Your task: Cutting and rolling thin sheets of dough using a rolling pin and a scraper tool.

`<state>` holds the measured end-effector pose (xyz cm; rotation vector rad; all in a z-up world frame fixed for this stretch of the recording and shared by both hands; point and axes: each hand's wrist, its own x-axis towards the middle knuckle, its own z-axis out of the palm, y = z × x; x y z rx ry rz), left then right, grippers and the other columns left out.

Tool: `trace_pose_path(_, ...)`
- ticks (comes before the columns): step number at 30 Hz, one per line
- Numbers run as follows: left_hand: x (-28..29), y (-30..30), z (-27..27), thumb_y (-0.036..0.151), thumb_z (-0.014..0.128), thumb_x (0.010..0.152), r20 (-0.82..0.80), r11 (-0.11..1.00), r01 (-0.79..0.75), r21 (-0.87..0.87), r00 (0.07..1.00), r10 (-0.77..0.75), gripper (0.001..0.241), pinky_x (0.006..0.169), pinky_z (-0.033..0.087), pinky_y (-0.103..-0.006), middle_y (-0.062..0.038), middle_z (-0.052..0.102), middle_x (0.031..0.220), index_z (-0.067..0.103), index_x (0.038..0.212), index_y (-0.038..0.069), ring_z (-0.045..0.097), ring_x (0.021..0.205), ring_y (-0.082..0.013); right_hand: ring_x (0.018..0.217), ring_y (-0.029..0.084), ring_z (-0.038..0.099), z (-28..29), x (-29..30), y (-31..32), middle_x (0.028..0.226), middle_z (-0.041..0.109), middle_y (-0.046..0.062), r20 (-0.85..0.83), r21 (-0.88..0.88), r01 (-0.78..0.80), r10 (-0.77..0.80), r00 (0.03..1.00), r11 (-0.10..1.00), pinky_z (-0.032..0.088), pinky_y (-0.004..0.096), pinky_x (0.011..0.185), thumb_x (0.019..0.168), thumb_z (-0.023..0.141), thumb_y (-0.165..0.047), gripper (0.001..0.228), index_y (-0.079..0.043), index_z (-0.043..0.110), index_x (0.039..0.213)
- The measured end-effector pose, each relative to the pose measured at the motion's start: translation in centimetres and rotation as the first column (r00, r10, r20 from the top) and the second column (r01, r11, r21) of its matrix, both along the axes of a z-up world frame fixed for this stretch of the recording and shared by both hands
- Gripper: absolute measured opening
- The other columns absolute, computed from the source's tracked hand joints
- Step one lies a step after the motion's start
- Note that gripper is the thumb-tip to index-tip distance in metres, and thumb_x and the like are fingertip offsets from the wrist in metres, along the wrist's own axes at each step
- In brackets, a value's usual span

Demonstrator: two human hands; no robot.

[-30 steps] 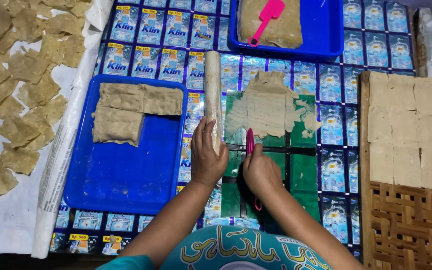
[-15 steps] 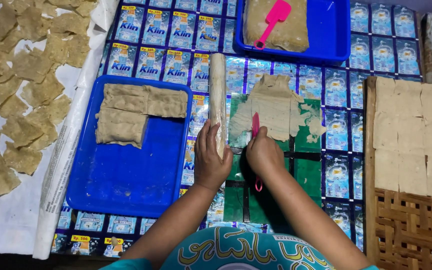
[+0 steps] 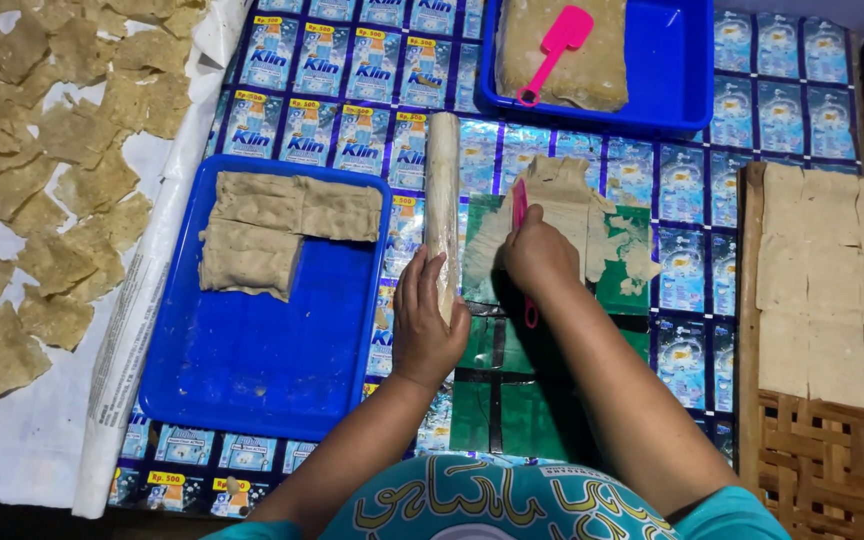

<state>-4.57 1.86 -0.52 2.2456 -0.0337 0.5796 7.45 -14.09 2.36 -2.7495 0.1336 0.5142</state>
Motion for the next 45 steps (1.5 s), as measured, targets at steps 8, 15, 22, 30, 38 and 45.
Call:
trace_pose_path(8, -0.2, 0.0, 0.4, 0.011, 0.062, 0.086, -0.037, 1.0, 0.019, -0.016, 0.999, -0.02, 0.061, 0.114, 0.038, -0.056, -0.023, 0.043, 0.151, 0.049, 0.145, 0.008, 0.045, 0.14, -0.0435, 0.111, 0.052, 0.067, 4.2, -2.4, -11.1, 0.114, 0.07, 0.026, 0.125, -0.12, -0.152, 0.167, 0.978, 0.981, 0.052, 0.062, 0.092, 0.096, 0.054, -0.021, 0.035, -0.014, 0.054, 0.131)
trace_pose_path(15, -0.3, -0.1, 0.6, 0.011, 0.062, 0.088, -0.032, 1.0, 0.022, -0.009, 0.999, -0.022, 0.059, 0.114, 0.038, -0.0563, -0.023, 0.043, 0.152, 0.048, 0.145, 0.008, 0.044, 0.141, -0.0442, 0.112, 0.012, 0.065, 1.3, -5.5, -18.5, 0.103, 0.067, -0.013, 0.391, -0.491, -0.206, 0.425, 0.816, 0.847, 0.041, 0.037, 0.103, 0.09, 0.066, -0.039, 0.011, -0.037, 0.067, 0.1)
trace_pose_path(22, -0.3, -0.2, 0.2, 0.011, 0.062, 0.088, -0.011, 1.0, 0.018, 0.006, 1.0, -0.018, 0.058, 0.114, 0.039, -0.0559, -0.022, 0.043, 0.152, 0.048, 0.145, 0.009, 0.045, 0.14, -0.044, 0.099, 0.011, 0.065, 0.5, -5.7, -19.7, 0.094, 0.064, -0.014, 0.478, -0.489, -0.217, 0.467, 0.744, 0.845, 0.041, 0.038, 0.102, 0.087, 0.068, -0.034, 0.004, -0.037, 0.065, 0.087)
trace_pose_path(30, -0.2, -0.3, 0.1, 0.012, 0.063, 0.088, 0.001, 1.0, 0.006, 0.014, 1.0, -0.006, 0.058, 0.113, 0.04, -0.0567, -0.023, 0.045, 0.15, 0.049, 0.144, 0.008, 0.047, 0.139, -0.0447, 0.095, 0.011, 0.064, -0.6, -4.9, -17.6, 0.093, 0.065, -0.015, 0.531, -0.455, -0.274, 0.505, 0.68, 0.847, 0.037, 0.04, 0.103, 0.077, 0.075, -0.036, 0.015, -0.037, 0.066, 0.089)
trace_pose_path(38, -0.2, -0.2, -0.1, 0.012, 0.063, 0.086, -0.01, 1.0, 0.003, -0.004, 1.0, -0.003, 0.059, 0.113, 0.039, -0.0569, -0.023, 0.044, 0.151, 0.049, 0.144, 0.009, 0.045, 0.14, -0.0445, 0.089, 0.011, 0.061, 1.0, -4.3, -11.8, 0.086, 0.061, -0.012, 0.588, -0.399, -0.338, 0.521, 0.619, 0.852, 0.034, 0.04, 0.099, 0.084, 0.071, -0.033, 0.007, -0.035, 0.065, 0.085)
trace_pose_path(45, -0.3, -0.2, -0.1, 0.012, 0.063, 0.086, -0.016, 1.0, 0.0, -0.001, 1.0, 0.0, 0.059, 0.114, 0.038, -0.0566, -0.023, 0.044, 0.151, 0.05, 0.144, 0.009, 0.045, 0.14, -0.0441, 0.09, 0.012, 0.06, 0.5, -3.8, -9.4, 0.089, 0.061, -0.01, 0.588, -0.334, -0.382, 0.508, 0.629, 0.862, 0.032, 0.041, 0.101, 0.085, 0.072, -0.031, 0.008, -0.033, 0.066, 0.09)
